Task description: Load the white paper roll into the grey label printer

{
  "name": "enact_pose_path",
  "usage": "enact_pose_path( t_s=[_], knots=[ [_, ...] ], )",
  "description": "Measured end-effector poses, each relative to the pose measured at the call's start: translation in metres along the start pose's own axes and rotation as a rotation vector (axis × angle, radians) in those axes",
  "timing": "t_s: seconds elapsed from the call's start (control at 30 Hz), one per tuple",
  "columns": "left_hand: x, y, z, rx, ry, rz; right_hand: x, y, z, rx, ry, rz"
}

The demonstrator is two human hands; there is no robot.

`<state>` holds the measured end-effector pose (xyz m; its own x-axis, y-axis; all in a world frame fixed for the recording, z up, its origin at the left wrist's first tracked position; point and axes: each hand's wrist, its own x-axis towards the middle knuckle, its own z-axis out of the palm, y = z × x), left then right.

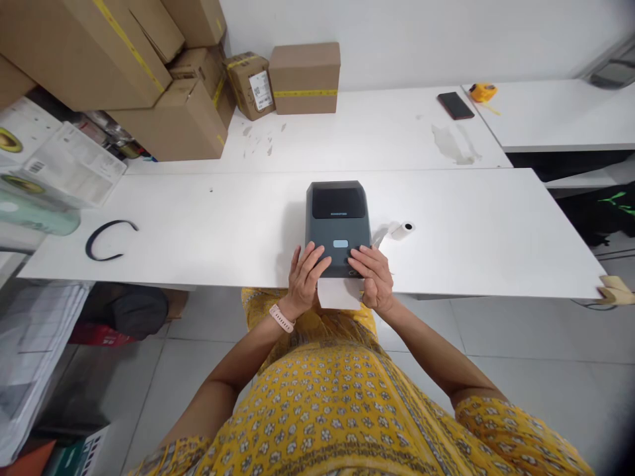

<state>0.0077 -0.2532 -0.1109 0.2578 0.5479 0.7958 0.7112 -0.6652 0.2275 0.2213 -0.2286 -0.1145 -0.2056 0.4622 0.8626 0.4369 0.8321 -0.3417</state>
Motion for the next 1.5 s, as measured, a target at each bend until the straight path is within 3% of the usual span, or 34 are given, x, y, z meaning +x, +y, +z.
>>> enact_pose_path(
  t_s=[0.33, 0.47, 0.57, 0.67, 0.73, 0.8, 0.87, 0.97, 1.1, 1.3, 1.43, 1.5],
  knots=[
    [-0.015, -0.010, 0.012, -0.020, 0.010, -0.012, -0.015, 0.001, 0.018, -0.039, 0.131, 0.034],
    [-0.009, -0.012, 0.012, -0.051, 0.027, -0.006, -0.008, -0.001, 0.013, -0.023, 0.089, 0.034],
    [-0.009, 0.000, -0.001, -0.117, -0.005, -0.071, 0.000, -0.012, 0.005, 0.038, 0.052, 0.116],
    [-0.020, 0.024, -0.025, -0.210, 0.037, -0.323, 0.006, -0.028, -0.002, 0.128, 0.052, 0.349],
    [-0.028, 0.041, -0.038, -0.340, 0.092, -0.632, 0.008, -0.035, -0.003, 0.153, 0.050, 0.453],
    [-0.030, 0.054, -0.042, -0.592, -0.011, -0.958, 0.007, -0.037, -0.004, 0.140, 0.027, 0.462],
    [-0.025, 0.060, -0.038, -0.812, -0.170, -1.191, 0.006, -0.034, -0.005, 0.124, 0.016, 0.426],
    [-0.008, 0.062, -0.029, -0.964, -0.260, -1.357, 0.006, -0.031, -0.006, 0.115, 0.015, 0.419],
    [0.008, 0.066, -0.030, -1.023, -0.234, -1.364, 0.005, -0.030, -0.008, 0.090, 0.003, 0.433],
    [-0.003, 0.064, -0.025, -0.919, -0.221, -1.376, 0.004, -0.029, -0.004, 0.042, 0.053, 0.413],
    [-0.010, 0.058, -0.024, -0.890, -0.299, -1.292, 0.018, -0.029, -0.004, -0.110, -0.018, 0.380],
    [-0.011, 0.056, -0.030, -0.848, -0.276, -1.221, 0.027, -0.029, -0.004, -0.170, -0.083, 0.359]
  ],
)
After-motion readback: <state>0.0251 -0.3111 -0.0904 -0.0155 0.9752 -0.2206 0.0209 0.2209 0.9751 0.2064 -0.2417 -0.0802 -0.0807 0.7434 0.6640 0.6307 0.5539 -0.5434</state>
